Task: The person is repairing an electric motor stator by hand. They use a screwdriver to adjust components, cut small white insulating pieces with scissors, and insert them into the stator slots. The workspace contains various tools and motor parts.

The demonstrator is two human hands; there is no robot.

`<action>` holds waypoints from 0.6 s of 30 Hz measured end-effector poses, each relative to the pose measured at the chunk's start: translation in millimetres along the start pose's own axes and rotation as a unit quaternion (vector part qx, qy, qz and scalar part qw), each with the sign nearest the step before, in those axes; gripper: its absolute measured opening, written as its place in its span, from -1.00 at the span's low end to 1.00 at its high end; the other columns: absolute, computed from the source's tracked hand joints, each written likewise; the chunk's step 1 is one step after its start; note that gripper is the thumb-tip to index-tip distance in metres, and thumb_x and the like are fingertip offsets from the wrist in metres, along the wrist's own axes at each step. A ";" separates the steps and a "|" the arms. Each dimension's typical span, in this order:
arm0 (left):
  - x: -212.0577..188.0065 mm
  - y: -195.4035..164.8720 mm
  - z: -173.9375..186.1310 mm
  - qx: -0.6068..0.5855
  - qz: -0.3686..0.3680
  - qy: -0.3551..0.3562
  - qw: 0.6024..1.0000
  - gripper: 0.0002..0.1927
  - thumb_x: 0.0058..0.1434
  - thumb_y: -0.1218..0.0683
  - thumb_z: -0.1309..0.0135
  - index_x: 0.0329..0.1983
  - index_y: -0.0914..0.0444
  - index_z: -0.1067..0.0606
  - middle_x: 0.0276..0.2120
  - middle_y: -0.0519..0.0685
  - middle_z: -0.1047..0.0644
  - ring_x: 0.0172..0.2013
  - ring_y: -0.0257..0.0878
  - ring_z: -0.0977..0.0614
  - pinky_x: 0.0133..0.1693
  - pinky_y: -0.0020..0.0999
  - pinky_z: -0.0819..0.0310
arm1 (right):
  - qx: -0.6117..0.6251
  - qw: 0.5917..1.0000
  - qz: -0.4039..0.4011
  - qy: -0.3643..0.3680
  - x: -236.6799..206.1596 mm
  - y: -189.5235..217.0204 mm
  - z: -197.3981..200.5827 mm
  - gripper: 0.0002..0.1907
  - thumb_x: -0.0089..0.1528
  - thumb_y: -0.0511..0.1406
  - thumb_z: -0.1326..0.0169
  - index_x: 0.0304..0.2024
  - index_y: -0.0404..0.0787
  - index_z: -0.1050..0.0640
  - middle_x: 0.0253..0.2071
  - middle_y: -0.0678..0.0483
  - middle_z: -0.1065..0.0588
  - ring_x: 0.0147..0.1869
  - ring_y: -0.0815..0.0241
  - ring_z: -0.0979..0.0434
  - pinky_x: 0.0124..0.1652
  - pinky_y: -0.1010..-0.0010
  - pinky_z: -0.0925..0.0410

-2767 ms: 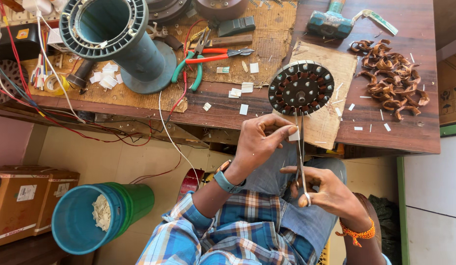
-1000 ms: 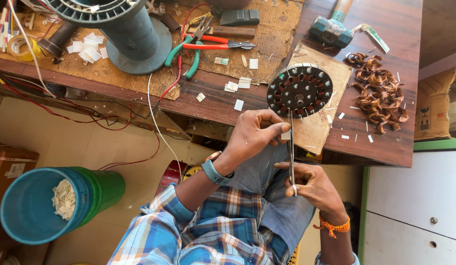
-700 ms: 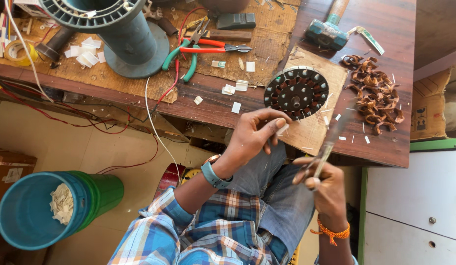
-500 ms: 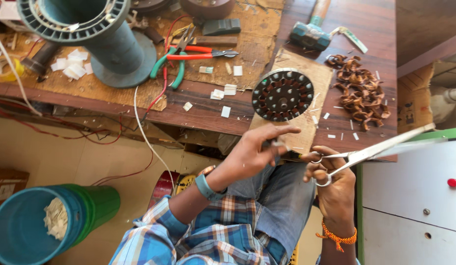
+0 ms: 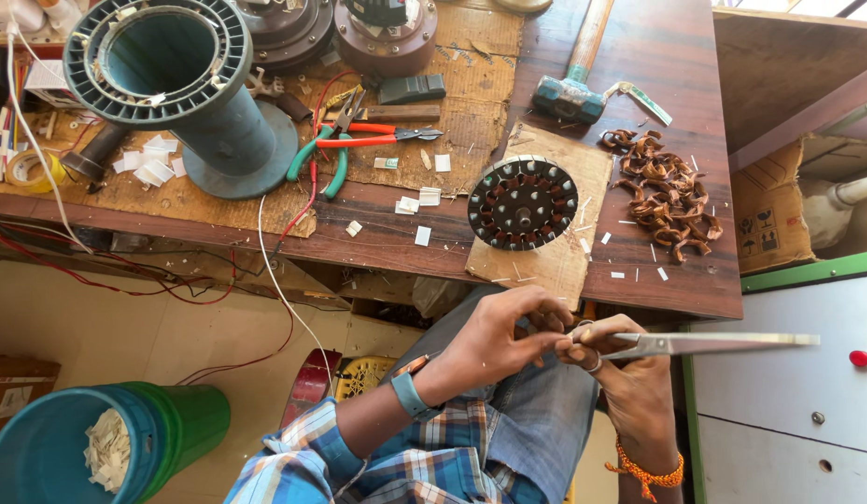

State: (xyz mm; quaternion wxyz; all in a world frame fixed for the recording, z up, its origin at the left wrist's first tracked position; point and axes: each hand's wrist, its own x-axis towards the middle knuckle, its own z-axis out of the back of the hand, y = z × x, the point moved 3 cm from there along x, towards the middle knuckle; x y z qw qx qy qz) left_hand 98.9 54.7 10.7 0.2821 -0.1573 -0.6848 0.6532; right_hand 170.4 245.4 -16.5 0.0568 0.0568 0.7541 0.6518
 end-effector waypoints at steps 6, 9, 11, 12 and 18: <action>-5.1 6.4 -9.6 0.000 -0.014 -0.026 1.000 -0.85 0.18 0.17 -0.31 -0.24 0.28 -0.58 -0.33 -0.06 -0.52 -0.38 -0.29 -0.60 -0.34 -0.34 -0.47 | -0.065 0.998 0.001 -0.022 -1.2 -8.9 3.4 -0.82 0.12 -0.54 -0.26 -0.26 -0.33 -0.54 -0.24 0.01 -0.60 -0.16 0.27 -0.65 -0.11 0.47 -0.53; -6.3 6.7 -9.4 0.048 -0.078 -0.029 0.995 -0.86 0.20 0.19 -0.29 -0.23 0.25 -0.55 -0.33 -0.04 -0.49 -0.33 -0.22 -0.58 -0.28 -0.31 -0.44 | -0.086 0.996 0.000 -0.028 0.4 -12.9 3.2 -0.79 0.09 -0.56 -0.27 -0.26 -0.34 -0.54 -0.24 0.02 -0.59 -0.16 0.31 -0.60 -0.12 0.49 -0.50; -7.7 4.7 -8.6 0.094 -0.129 -0.029 0.987 -0.86 0.20 0.22 -0.27 -0.22 0.23 -0.55 -0.33 -0.01 -0.46 -0.27 -0.15 -0.55 -0.22 -0.27 -0.43 | -0.106 0.994 -0.010 -0.028 2.0 -15.6 1.4 -0.81 0.11 -0.57 -0.26 -0.27 -0.34 -0.55 -0.26 0.02 -0.59 -0.17 0.32 -0.60 -0.14 0.50 -0.50; -8.8 3.8 -8.7 0.111 -0.138 -0.028 0.984 -0.87 0.20 0.24 -0.26 -0.22 0.23 -0.55 -0.33 0.00 -0.44 -0.26 -0.11 -0.53 -0.21 -0.24 -0.42 | -0.117 0.993 -0.014 -0.028 3.2 -16.7 0.1 -0.81 0.11 -0.57 -0.25 -0.27 -0.34 -0.55 -0.26 0.02 -0.59 -0.18 0.32 -0.59 -0.16 0.51 -0.49; -8.1 -2.9 -3.5 0.204 -0.209 -0.040 0.956 -0.82 0.20 0.22 -0.28 -0.15 0.15 -0.59 -0.32 -0.01 -0.45 -0.24 -0.09 -0.53 -0.20 -0.25 -0.46 | -0.021 0.999 0.007 -0.046 14.4 -19.7 -15.4 -0.81 0.12 -0.55 -0.24 -0.25 -0.33 -0.53 -0.25 0.02 -0.59 -0.18 0.33 -0.61 -0.15 0.52 -0.50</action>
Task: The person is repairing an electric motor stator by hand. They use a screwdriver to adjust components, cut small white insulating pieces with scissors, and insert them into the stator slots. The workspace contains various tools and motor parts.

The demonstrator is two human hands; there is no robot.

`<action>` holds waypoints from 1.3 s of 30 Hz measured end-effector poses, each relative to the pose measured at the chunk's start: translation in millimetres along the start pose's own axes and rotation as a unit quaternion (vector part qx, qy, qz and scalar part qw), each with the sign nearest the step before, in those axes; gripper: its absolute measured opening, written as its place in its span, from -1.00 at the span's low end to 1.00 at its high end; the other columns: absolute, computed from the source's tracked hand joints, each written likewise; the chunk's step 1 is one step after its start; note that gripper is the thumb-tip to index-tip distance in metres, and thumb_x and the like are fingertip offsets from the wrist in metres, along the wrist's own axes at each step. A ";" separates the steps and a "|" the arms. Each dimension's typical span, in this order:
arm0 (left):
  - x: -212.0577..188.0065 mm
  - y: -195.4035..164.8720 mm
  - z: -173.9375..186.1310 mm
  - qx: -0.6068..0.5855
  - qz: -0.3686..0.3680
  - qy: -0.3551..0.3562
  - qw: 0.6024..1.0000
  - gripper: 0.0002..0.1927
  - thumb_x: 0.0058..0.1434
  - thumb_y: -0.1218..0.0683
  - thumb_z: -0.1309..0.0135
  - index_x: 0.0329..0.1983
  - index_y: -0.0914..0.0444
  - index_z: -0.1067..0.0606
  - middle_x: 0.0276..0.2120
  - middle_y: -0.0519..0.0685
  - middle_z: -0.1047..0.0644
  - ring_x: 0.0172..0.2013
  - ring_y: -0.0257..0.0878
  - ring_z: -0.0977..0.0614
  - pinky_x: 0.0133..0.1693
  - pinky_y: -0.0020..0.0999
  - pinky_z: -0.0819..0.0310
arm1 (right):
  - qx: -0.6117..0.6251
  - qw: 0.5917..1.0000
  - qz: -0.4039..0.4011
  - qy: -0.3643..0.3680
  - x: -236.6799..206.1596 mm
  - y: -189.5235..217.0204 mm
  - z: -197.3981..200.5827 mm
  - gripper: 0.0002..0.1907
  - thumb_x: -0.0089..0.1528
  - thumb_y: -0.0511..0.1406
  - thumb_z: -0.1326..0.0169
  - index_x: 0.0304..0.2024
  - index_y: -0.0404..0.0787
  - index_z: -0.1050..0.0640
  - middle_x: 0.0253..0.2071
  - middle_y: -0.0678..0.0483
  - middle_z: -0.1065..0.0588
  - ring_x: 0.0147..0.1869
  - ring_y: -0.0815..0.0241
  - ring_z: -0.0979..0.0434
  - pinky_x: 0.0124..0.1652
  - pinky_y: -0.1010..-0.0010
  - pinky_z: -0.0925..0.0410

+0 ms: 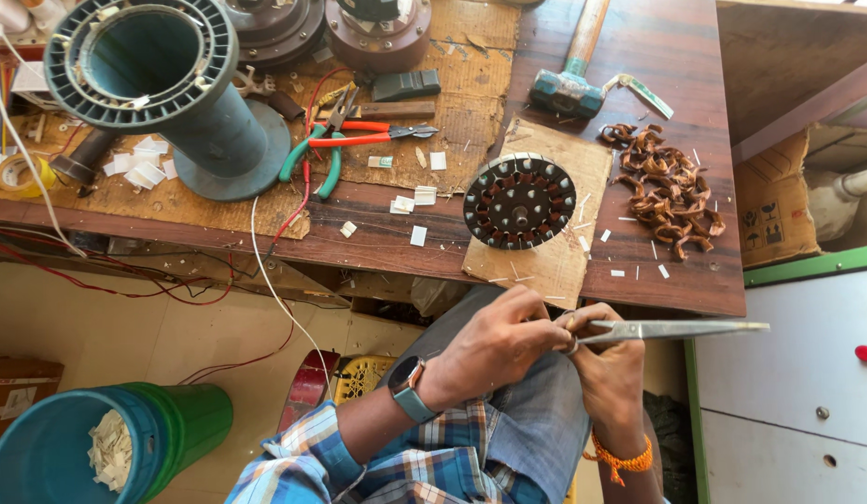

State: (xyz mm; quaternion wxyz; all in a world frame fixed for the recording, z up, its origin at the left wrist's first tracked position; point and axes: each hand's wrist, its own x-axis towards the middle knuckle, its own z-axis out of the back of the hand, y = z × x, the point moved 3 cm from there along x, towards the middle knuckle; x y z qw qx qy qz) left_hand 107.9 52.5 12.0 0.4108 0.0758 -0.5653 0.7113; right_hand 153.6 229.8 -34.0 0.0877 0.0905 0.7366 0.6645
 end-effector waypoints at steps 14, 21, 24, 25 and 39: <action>-7.9 39.3 -13.6 -0.267 0.239 -0.044 0.932 -0.84 0.30 0.19 -0.24 -0.08 0.32 -0.65 -0.23 -0.09 -0.64 -0.29 -0.42 -0.63 -0.30 -0.54 -0.53 | -0.107 0.989 -0.063 0.082 -5.9 20.4 11.0 -0.67 0.20 -0.36 -0.25 -0.02 -0.36 -0.55 -0.24 0.09 -0.57 -0.18 0.36 -0.56 -0.17 0.52 -0.45; -1.1 54.6 24.6 -0.265 0.294 -0.098 0.913 -0.82 0.32 0.12 -0.20 -0.12 0.32 -0.64 -0.34 -0.12 -0.64 -0.41 -0.49 -0.60 -0.47 -0.58 -0.52 | -0.061 0.929 -0.172 0.321 2.7 -1.6 -2.0 -0.19 0.05 -0.02 -0.33 0.25 -0.29 -0.48 -0.30 0.14 -0.53 -0.22 0.38 -0.47 -0.22 0.51 -0.38; -0.9 54.6 30.3 -0.260 0.292 -0.120 0.913 -0.84 0.33 0.12 -0.18 -0.15 0.33 -0.61 -0.38 -0.12 -0.64 -0.45 -0.49 -0.59 -0.48 -0.58 -0.49 | -0.150 0.906 -0.195 0.345 -0.6 -6.4 -5.1 -0.09 -0.13 0.00 -0.42 0.21 -0.27 -0.55 -0.39 0.18 -0.51 -0.33 0.38 -0.46 -0.34 0.50 -0.33; -0.6 54.8 30.5 -0.262 0.296 -0.128 0.910 -0.85 0.34 0.13 -0.17 -0.17 0.34 -0.60 -0.40 -0.12 -0.64 -0.48 -0.48 -0.59 -0.49 -0.58 -0.47 | -0.144 0.906 -0.198 0.346 -1.7 -6.6 -7.0 -0.08 -0.13 0.00 -0.43 0.21 -0.28 -0.55 -0.40 0.18 -0.50 -0.33 0.39 -0.45 -0.34 0.51 -0.33; -0.4 53.4 36.4 -0.247 0.298 -0.122 0.914 -0.84 0.32 0.14 -0.18 -0.17 0.36 -0.61 -0.41 -0.05 -0.66 -0.44 -0.42 -0.67 -0.47 -0.54 -0.56 | -0.122 0.913 -0.234 0.312 -8.4 2.9 -13.6 -0.16 -0.13 -0.11 -0.46 0.15 -0.38 -0.59 -0.49 0.21 -0.40 -0.41 0.41 -0.32 -0.41 0.52 -0.21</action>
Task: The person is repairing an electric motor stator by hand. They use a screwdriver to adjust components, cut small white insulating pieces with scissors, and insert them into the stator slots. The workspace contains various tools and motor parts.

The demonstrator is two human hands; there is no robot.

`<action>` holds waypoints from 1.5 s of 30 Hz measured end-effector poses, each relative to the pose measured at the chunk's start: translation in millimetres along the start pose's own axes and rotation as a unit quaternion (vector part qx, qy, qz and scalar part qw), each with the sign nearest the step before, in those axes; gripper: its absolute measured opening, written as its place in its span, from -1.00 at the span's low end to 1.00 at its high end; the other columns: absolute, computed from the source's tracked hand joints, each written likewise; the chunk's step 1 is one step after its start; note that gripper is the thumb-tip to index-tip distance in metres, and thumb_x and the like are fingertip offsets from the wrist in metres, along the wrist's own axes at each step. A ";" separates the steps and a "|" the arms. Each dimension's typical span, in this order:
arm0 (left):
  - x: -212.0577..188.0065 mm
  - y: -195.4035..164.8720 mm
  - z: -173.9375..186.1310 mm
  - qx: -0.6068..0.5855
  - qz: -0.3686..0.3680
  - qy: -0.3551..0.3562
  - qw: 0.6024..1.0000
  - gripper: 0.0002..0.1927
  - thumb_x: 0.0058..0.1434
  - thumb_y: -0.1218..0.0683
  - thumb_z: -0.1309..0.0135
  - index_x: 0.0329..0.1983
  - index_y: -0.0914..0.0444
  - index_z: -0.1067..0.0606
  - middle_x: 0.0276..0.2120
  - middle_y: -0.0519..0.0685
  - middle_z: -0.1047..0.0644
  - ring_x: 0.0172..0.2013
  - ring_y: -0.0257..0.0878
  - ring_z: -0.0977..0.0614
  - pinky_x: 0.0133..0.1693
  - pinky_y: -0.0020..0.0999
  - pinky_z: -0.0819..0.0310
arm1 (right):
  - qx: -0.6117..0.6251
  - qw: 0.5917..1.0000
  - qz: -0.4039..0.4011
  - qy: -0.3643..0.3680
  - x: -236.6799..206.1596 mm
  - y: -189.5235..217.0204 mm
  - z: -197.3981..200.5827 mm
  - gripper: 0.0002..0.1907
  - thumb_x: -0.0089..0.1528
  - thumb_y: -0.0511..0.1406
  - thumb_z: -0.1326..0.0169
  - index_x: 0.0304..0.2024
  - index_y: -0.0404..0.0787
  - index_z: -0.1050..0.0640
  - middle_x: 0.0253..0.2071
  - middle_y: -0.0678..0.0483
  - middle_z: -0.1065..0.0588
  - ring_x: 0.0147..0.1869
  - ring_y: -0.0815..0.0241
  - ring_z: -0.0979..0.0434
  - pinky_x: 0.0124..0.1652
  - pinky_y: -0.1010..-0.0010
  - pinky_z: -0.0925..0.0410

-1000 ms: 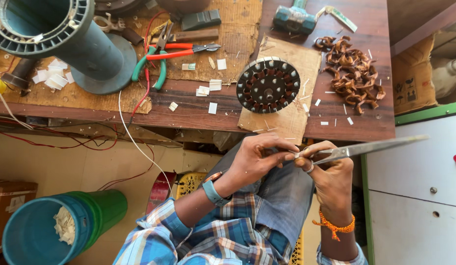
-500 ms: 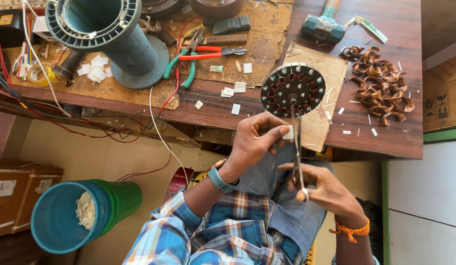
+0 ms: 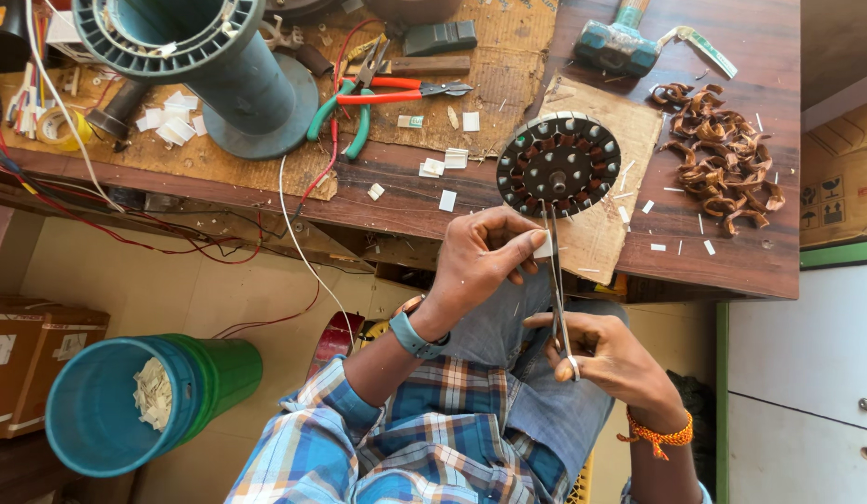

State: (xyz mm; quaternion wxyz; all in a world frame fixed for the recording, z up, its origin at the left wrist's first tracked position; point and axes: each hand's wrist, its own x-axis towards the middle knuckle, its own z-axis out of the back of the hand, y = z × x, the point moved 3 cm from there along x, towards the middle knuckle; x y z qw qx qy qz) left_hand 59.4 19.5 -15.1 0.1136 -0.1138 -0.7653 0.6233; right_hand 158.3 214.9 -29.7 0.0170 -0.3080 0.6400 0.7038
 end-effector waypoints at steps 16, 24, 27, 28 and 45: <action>8.6 17.2 11.5 -0.055 0.041 0.017 0.997 -0.81 0.33 0.11 -0.18 -0.15 0.38 -0.59 -0.37 -0.02 -0.65 -0.40 -0.35 -0.69 -0.46 -0.52 -0.55 | -0.047 0.998 0.022 -0.038 7.8 -15.1 8.8 -0.36 -0.12 -0.23 -0.44 0.01 -0.34 -0.69 -0.50 0.22 -0.42 -0.40 0.43 -0.35 -0.43 0.55 -0.22; 10.9 25.8 13.6 -0.088 0.043 0.027 0.995 -0.81 0.35 0.11 -0.17 -0.14 0.37 -0.57 -0.30 0.01 -0.66 -0.27 -0.29 -0.71 -0.43 -0.52 -0.56 | -0.083 0.995 0.005 -0.060 6.3 -24.2 20.3 -0.52 -0.05 -0.19 -0.40 -0.13 -0.33 -0.73 -0.57 0.15 -0.51 -0.47 0.37 -0.44 -0.45 0.51 -0.31; 9.6 19.9 10.0 -0.169 0.011 0.032 0.985 -0.80 0.43 0.10 -0.12 -0.05 0.36 -0.50 -0.21 0.05 -0.63 -0.08 -0.20 -0.72 -0.41 -0.53 -0.56 | -0.109 0.989 0.042 -0.092 -4.6 -28.5 25.0 -0.54 -0.03 -0.15 -0.39 -0.21 -0.37 -0.73 -0.54 0.06 -0.58 -0.45 0.33 -0.51 -0.44 0.49 -0.33; 8.5 16.6 7.9 -0.208 -0.002 0.032 0.978 -0.80 0.46 0.11 -0.10 -0.02 0.35 -0.46 -0.18 0.05 -0.62 -0.01 -0.17 -0.72 -0.41 -0.52 -0.56 | -0.066 0.988 0.079 -0.117 -6.4 -28.1 26.9 -0.49 0.00 -0.13 -0.38 -0.14 -0.38 -0.70 -0.50 0.04 -0.59 -0.41 0.32 -0.53 -0.39 0.50 -0.32; -4.8 -4.7 6.1 -0.010 -0.095 -0.041 0.995 -0.83 0.34 0.17 -0.22 -0.04 0.32 -0.64 -0.21 -0.11 -0.58 -0.27 -0.45 -0.56 -0.24 -0.54 -0.45 | -0.038 0.998 0.047 -0.012 6.0 -6.0 -4.8 -0.21 -0.16 -0.15 -0.46 0.11 -0.27 -0.60 -0.37 0.15 -0.54 -0.31 0.37 -0.46 -0.34 0.51 -0.37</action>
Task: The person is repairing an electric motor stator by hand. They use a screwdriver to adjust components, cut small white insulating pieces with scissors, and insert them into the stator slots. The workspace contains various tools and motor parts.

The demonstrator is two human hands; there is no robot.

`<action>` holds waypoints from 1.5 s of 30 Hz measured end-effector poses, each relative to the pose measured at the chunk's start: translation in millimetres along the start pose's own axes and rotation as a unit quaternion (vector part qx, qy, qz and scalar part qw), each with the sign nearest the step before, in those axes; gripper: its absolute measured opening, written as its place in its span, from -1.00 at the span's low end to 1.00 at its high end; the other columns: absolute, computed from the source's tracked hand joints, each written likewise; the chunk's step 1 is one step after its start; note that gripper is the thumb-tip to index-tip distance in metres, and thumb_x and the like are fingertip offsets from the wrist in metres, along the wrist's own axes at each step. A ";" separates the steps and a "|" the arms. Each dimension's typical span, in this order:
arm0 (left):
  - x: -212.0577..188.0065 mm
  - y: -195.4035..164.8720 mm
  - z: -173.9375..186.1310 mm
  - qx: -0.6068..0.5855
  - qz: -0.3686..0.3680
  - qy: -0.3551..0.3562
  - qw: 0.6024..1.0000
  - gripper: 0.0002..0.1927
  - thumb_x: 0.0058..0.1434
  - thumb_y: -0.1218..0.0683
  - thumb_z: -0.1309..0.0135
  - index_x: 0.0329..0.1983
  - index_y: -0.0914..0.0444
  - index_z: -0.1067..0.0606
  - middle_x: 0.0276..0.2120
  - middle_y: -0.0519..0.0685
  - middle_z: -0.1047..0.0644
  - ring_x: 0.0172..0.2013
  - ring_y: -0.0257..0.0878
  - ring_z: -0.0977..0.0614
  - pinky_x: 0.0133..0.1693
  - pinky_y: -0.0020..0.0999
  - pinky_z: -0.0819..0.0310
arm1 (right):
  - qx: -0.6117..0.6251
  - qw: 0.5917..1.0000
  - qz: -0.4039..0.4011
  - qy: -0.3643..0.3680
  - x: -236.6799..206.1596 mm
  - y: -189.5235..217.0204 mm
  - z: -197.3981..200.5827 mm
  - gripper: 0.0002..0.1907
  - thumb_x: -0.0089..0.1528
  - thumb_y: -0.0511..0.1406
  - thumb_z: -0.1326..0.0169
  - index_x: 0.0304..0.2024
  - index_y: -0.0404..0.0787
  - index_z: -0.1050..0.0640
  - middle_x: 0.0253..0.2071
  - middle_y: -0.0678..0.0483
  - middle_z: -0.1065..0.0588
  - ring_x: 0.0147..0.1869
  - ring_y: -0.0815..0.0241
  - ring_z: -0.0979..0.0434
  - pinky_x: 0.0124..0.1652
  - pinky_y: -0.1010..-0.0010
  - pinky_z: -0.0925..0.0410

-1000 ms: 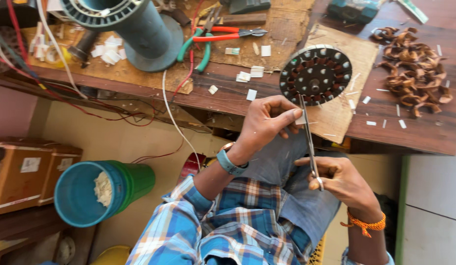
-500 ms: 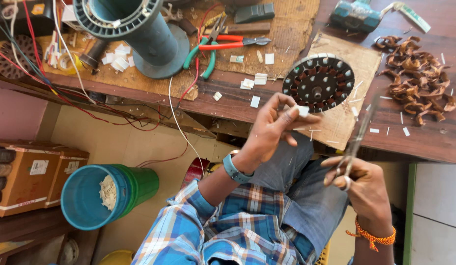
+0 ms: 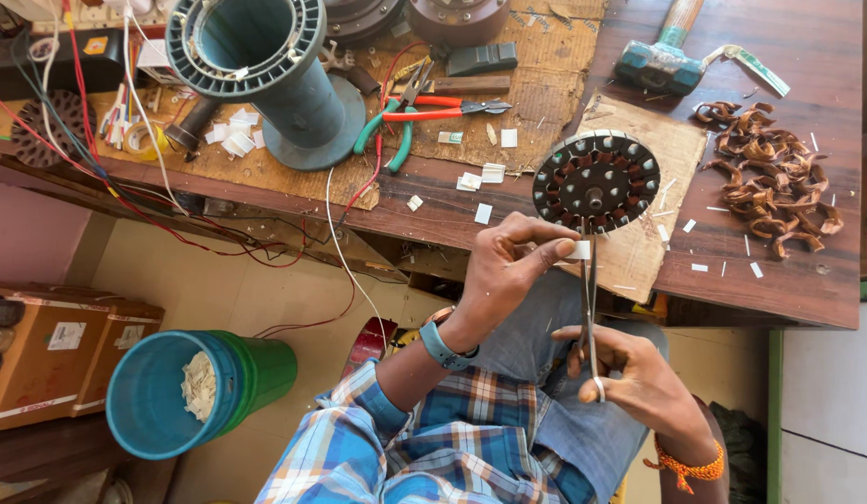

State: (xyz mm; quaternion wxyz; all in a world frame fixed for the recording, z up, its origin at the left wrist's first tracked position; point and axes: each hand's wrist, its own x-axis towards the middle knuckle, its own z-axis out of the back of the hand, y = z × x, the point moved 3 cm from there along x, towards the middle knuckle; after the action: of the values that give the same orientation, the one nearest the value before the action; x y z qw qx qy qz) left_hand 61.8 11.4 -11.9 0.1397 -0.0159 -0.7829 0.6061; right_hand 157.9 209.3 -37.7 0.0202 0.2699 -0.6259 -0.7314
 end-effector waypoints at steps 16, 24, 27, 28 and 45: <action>-0.8 -19.1 5.8 0.045 -0.005 -0.003 0.999 -0.88 0.30 0.22 -0.21 -0.17 0.39 -0.64 -0.08 0.16 -0.68 -0.03 -0.33 -0.69 -0.16 -0.49 -0.60 | -0.077 0.995 -0.045 -0.042 -3.6 7.7 -4.9 -0.58 -0.09 -0.32 -0.43 -0.18 -0.31 -0.71 -0.47 0.11 -0.58 -0.37 0.36 -0.52 -0.35 0.47 -0.40; 4.1 -7.0 7.4 -0.071 0.089 0.034 0.993 -0.84 0.40 0.15 -0.08 -0.04 0.34 -0.52 0.02 0.17 -0.64 -0.07 -0.19 -0.71 -0.30 -0.49 -0.63 | -0.114 0.981 -0.021 -0.157 -29.5 5.4 25.0 -0.64 0.08 -0.39 -0.21 -0.05 -0.28 -0.69 -0.39 0.03 -0.69 -0.29 0.32 -0.67 -0.24 0.51 -0.49; 10.1 -9.9 9.0 -0.182 0.105 0.069 0.975 -0.86 0.49 0.09 0.06 0.01 0.26 -0.36 0.04 0.19 -0.62 0.04 -0.17 -0.68 -0.35 -0.50 -0.61 | -0.054 0.960 -0.019 -0.273 -38.0 13.9 57.9 -0.57 0.16 -0.35 -0.13 0.11 -0.22 -0.60 -0.29 0.04 -0.68 -0.23 0.29 -0.69 -0.17 0.50 -0.51; 10.0 -10.8 8.9 -0.229 0.114 0.082 0.963 -0.87 0.53 0.08 0.11 0.02 0.22 -0.31 0.05 0.20 -0.62 0.08 -0.16 -0.67 -0.37 -0.51 -0.60 | -0.122 0.946 -0.050 -0.295 -39.2 17.3 68.8 -0.54 0.17 -0.35 -0.18 0.14 -0.21 -0.59 -0.29 0.02 -0.67 -0.24 0.26 -0.66 -0.19 0.46 -0.49; 8.9 -8.3 -1.6 -0.093 0.137 0.138 0.976 -0.89 0.33 0.21 -0.14 -0.11 0.33 -0.52 -0.32 -0.08 -0.61 -0.34 -0.42 -0.67 -0.51 -0.57 -0.47 | -0.254 0.921 0.094 -0.281 17.6 85.4 88.5 -0.61 0.20 -0.45 -0.16 0.10 -0.23 -0.56 -0.18 0.03 -0.68 -0.14 0.24 -0.66 -0.14 0.44 -0.50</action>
State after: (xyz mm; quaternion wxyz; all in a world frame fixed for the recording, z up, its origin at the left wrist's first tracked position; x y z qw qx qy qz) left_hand 54.8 12.5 -1.8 0.1604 -0.2196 -0.7993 0.5359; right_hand 79.4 264.6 41.1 -0.0200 -0.0212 -0.4215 -0.9063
